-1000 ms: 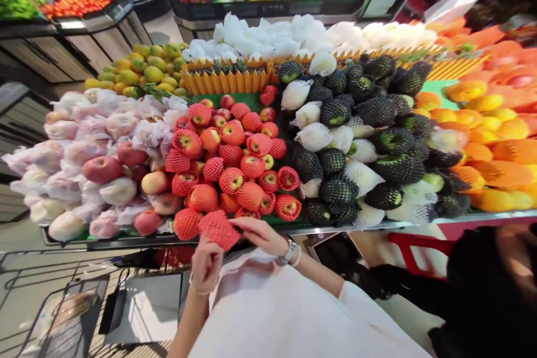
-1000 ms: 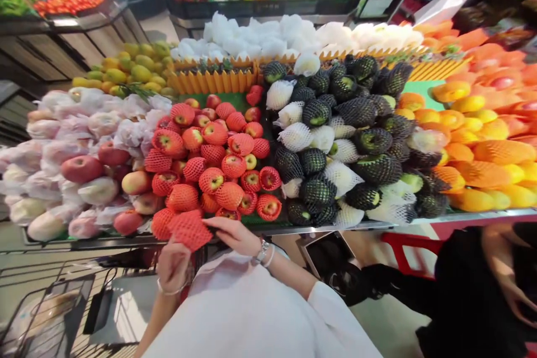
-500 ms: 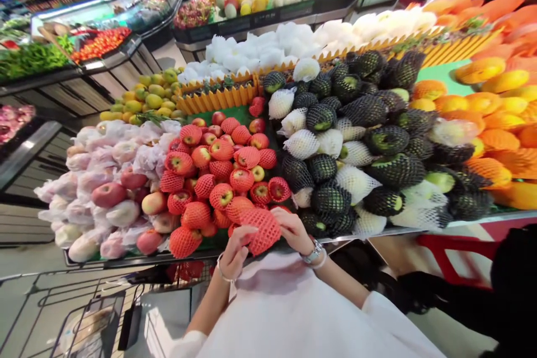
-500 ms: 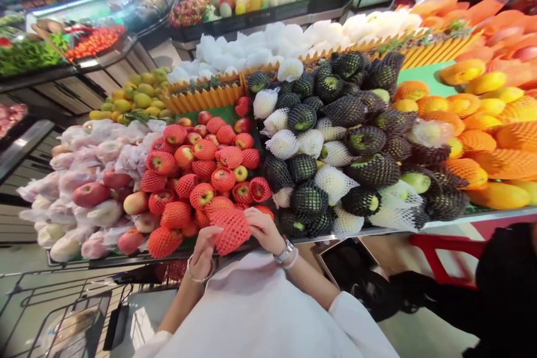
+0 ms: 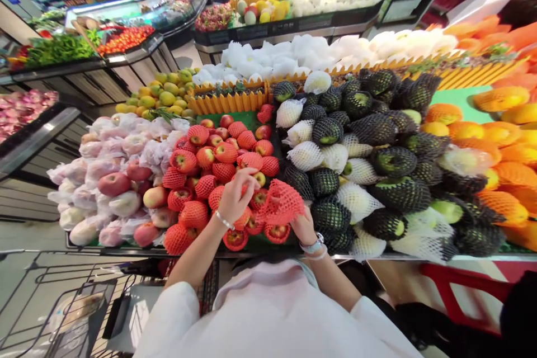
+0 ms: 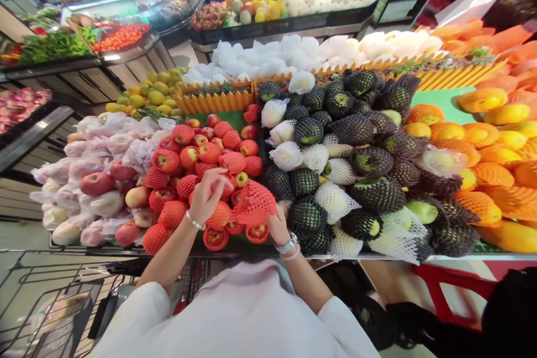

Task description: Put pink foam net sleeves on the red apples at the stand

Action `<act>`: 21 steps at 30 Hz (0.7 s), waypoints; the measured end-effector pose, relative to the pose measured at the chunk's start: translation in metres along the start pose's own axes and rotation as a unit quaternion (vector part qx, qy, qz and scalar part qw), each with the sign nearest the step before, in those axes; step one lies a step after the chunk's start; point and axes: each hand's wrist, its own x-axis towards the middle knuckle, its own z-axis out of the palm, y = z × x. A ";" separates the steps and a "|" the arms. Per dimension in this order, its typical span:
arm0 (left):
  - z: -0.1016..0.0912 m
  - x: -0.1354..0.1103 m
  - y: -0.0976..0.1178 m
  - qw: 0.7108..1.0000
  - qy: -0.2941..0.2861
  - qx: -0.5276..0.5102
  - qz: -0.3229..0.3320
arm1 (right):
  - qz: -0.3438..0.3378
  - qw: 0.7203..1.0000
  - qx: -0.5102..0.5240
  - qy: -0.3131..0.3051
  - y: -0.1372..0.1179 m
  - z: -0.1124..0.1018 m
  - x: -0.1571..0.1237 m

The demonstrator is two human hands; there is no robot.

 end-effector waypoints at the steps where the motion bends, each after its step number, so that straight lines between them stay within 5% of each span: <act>1: 0.002 0.011 -0.008 0.996 -0.030 0.088 0.008 | -0.005 1.000 0.018 0.008 -0.002 -0.002 0.004; 4: 0.019 0.039 -0.036 0.941 -0.185 0.282 0.040 | -0.029 0.996 0.086 0.024 -0.013 -0.002 0.014; 7: 0.043 0.055 -0.064 0.917 -0.248 0.308 0.049 | -0.076 0.982 0.175 0.008 -0.023 -0.001 0.018; 13: 0.071 0.058 -0.095 0.930 -0.219 0.295 0.020 | -0.062 0.975 0.192 -0.093 -0.047 0.003 0.022; 21: 0.089 0.050 -0.106 0.925 -0.185 0.331 0.003 | -0.019 0.995 0.094 0.040 -0.033 0.016 0.014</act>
